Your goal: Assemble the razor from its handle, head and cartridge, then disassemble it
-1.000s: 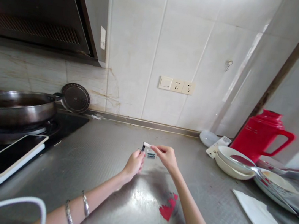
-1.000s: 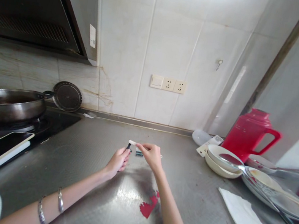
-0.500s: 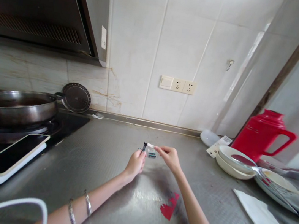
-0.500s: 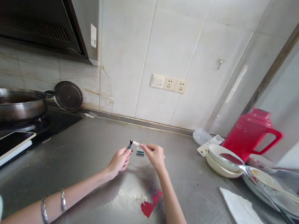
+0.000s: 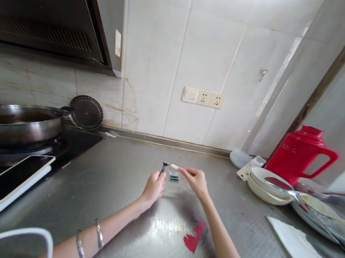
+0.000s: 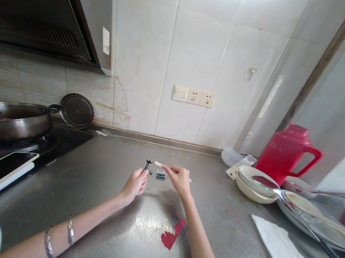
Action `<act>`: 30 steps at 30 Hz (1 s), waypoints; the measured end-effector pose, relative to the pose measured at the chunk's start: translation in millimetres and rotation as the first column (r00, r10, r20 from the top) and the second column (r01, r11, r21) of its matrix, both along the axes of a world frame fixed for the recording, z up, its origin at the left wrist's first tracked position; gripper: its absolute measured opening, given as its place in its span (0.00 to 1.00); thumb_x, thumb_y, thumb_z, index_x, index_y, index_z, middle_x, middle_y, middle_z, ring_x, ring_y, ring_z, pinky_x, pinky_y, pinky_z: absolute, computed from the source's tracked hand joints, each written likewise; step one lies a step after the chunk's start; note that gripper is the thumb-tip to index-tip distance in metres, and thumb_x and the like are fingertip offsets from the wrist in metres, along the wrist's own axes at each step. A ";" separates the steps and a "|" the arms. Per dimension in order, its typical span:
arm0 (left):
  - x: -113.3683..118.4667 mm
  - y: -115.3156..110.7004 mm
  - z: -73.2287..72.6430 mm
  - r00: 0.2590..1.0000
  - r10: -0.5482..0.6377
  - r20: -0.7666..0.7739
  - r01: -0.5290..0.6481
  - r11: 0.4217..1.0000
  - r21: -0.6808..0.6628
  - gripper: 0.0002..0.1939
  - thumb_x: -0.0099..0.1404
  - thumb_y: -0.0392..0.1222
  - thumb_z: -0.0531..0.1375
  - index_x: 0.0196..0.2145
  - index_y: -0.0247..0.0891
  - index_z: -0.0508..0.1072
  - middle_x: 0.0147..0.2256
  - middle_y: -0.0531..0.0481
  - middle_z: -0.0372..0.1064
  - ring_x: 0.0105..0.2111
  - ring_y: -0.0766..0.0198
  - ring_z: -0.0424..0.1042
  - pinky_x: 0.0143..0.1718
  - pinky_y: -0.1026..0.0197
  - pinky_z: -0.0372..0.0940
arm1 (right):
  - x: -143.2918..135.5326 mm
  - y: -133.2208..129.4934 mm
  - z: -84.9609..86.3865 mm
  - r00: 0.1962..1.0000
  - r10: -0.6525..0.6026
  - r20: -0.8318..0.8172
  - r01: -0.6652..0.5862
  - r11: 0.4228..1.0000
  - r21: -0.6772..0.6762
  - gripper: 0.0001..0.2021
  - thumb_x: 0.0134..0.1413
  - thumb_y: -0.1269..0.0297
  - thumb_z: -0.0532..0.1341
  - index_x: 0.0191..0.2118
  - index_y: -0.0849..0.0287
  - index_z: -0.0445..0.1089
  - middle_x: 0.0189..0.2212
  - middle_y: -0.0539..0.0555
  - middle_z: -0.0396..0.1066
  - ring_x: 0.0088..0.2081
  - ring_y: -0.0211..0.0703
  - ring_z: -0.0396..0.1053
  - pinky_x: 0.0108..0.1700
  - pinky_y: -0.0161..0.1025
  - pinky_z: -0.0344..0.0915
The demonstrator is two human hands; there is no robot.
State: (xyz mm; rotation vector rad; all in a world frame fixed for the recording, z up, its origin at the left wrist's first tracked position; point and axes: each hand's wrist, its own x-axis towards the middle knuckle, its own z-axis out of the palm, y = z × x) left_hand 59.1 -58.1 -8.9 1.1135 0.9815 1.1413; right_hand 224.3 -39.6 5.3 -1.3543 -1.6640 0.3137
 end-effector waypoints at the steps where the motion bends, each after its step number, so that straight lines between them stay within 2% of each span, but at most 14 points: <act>1: -0.1 0.0 0.0 1.000 0.006 -0.006 -0.006 1.000 0.002 0.12 0.60 0.50 0.51 0.27 0.39 0.56 0.14 0.64 0.45 0.10 0.77 0.44 0.11 0.71 0.38 | -1.9 -0.2 0.0 1.000 0.010 -0.005 -0.010 1.000 0.011 0.26 0.47 0.42 0.54 0.23 0.64 0.73 0.16 0.50 0.60 0.21 0.35 0.54 0.22 0.32 0.48; 6: 1.1 -1.4 -1.2 1.000 -0.019 -0.003 0.019 1.000 0.018 0.12 0.60 0.50 0.51 0.27 0.39 0.57 0.14 0.64 0.46 0.10 0.77 0.44 0.11 0.71 0.38 | -7.2 0.4 -0.5 0.999 0.049 -0.022 -0.048 0.998 0.030 0.27 0.48 0.42 0.53 0.23 0.64 0.73 0.16 0.50 0.60 0.21 0.34 0.54 0.22 0.32 0.49; 12: -3.8 3.0 3.0 0.999 0.002 0.038 -0.005 0.997 0.075 0.13 0.59 0.50 0.52 0.26 0.39 0.56 0.14 0.64 0.45 0.10 0.77 0.43 0.10 0.72 0.38 | 14.7 9.7 -11.4 0.999 -0.025 0.037 0.026 0.999 -0.037 0.26 0.47 0.43 0.55 0.24 0.64 0.74 0.15 0.50 0.61 0.21 0.35 0.57 0.23 0.31 0.50; 18: -12.7 14.4 4.1 0.994 0.027 0.108 -0.036 0.996 0.080 0.15 0.56 0.53 0.54 0.26 0.39 0.56 0.14 0.64 0.45 0.10 0.77 0.43 0.10 0.72 0.38 | 11.8 17.7 -16.9 0.996 0.080 -0.042 -0.083 0.995 -0.050 0.20 0.49 0.50 0.55 0.38 0.62 0.73 0.22 0.51 0.68 0.24 0.37 0.62 0.25 0.31 0.58; 20: -16.1 17.6 5.5 0.990 0.026 0.135 -0.038 0.996 0.087 0.15 0.56 0.53 0.55 0.26 0.39 0.56 0.14 0.64 0.45 0.10 0.77 0.43 0.10 0.72 0.37 | 8.3 15.8 -15.2 0.992 0.094 -0.079 -0.099 0.993 -0.058 0.19 0.50 0.52 0.54 0.38 0.62 0.71 0.23 0.51 0.68 0.23 0.37 0.63 0.24 0.31 0.59; 22: -19.6 19.9 8.1 0.987 0.023 0.157 -0.039 0.994 0.098 0.15 0.55 0.53 0.56 0.26 0.39 0.57 0.14 0.64 0.45 0.10 0.77 0.43 0.09 0.73 0.37 | 5.0 11.1 -11.3 0.992 0.088 -0.087 -0.094 0.993 -0.068 0.19 0.53 0.52 0.50 0.35 0.61 0.71 0.22 0.51 0.67 0.21 0.36 0.63 0.22 0.30 0.58; 24: -22.7 21.5 11.0 0.985 0.019 0.172 -0.038 0.994 0.107 0.15 0.55 0.53 0.56 0.26 0.39 0.57 0.15 0.64 0.45 0.10 0.77 0.43 0.09 0.73 0.38 | 1.7 4.8 -6.2 0.998 0.057 0.000 -0.057 0.996 -0.069 0.20 0.56 0.53 0.47 0.27 0.61 0.69 0.18 0.50 0.66 0.19 0.35 0.63 0.23 0.30 0.58; 26: -25.0 22.7 13.3 0.984 0.025 0.178 -0.045 0.993 0.111 0.15 0.55 0.53 0.56 0.26 0.39 0.57 0.15 0.64 0.44 0.10 0.77 0.43 0.09 0.73 0.38 | -2.8 -1.4 -1.1 0.988 0.010 0.156 0.003 0.997 -0.081 0.23 0.57 0.54 0.46 0.21 0.60 0.67 0.16 0.51 0.66 0.18 0.35 0.63 0.25 0.30 0.57; 30: -26.8 23.9 15.3 0.983 0.032 0.181 -0.052 0.993 0.106 0.15 0.56 0.52 0.56 0.26 0.39 0.57 0.15 0.64 0.45 0.10 0.77 0.42 0.09 0.73 0.38 | -18.3 -7.8 2.0 0.903 -0.082 0.421 0.160 0.975 -0.151 0.23 0.57 0.54 0.47 0.20 0.59 0.69 0.20 0.56 0.71 0.23 0.38 0.67 0.26 0.30 0.54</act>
